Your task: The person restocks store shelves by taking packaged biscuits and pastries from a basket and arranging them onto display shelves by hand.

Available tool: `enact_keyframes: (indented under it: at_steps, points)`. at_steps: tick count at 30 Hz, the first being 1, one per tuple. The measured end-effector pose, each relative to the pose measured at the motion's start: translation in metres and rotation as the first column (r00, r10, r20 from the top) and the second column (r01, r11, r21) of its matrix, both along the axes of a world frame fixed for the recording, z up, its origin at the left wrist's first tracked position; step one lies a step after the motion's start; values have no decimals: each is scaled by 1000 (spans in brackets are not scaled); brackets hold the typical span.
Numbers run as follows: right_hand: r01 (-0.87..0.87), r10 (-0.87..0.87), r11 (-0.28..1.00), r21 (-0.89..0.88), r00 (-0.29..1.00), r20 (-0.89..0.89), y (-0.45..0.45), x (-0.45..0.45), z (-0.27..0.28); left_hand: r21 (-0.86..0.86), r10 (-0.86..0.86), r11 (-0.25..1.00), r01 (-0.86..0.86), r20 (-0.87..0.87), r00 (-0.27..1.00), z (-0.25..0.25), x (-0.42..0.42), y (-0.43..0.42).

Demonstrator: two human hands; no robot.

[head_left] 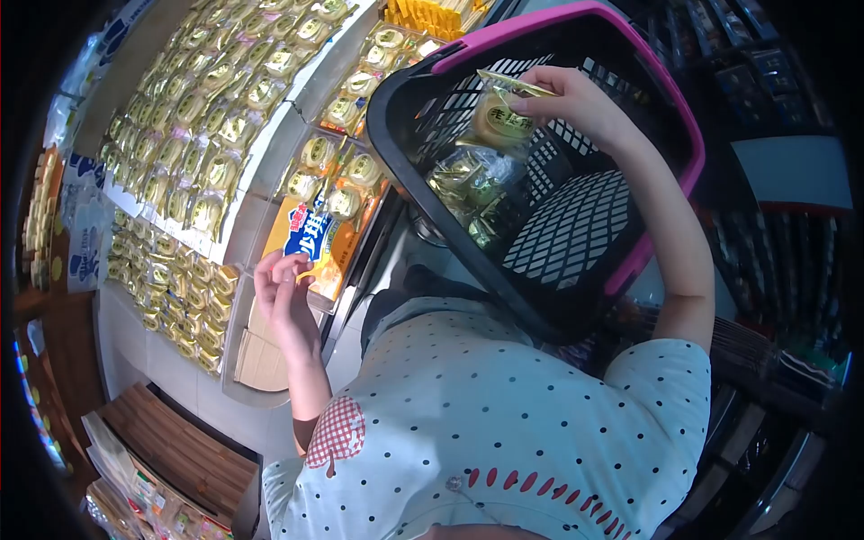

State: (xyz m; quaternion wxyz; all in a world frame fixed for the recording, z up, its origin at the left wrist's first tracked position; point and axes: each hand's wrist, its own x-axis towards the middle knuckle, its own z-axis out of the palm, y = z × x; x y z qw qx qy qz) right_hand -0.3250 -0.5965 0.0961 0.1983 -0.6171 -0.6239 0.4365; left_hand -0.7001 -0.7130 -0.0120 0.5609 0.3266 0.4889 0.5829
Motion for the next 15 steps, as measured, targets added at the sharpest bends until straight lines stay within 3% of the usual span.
enact_keyframes:
  at_steps: [1, 3, 5, 7, 11, 15]
  points:
    - [8, -8, 1000, -2, 1000, 0, 8, 8, -15, -42, 44, 998, -43, 24, 999, -4, -2, 0]
    - [-106, 110, 994, -31, 950, 292, 20, 24, -51, -60, 45, 997, -43, 39, 998, -7, -2, 0]
    - [-177, 181, 983, -50, 886, 426, 24, 24, -91, -97, 33, 995, -28, 51, 998, -12, 0, 1]
    - [-242, 347, 935, -261, 779, 522, 29, 12, -123, -116, 13, 993, -8, 41, 999, -13, 5, 2]
    - [-429, 607, 795, -429, 540, 583, 37, -9, -199, -160, -5, 987, 6, 5, 1000, -11, 13, 4]
    - [-376, 632, 771, -513, 552, 544, 50, -24, -230, -157, 5, 988, -7, -14, 1000, -19, 8, 5]
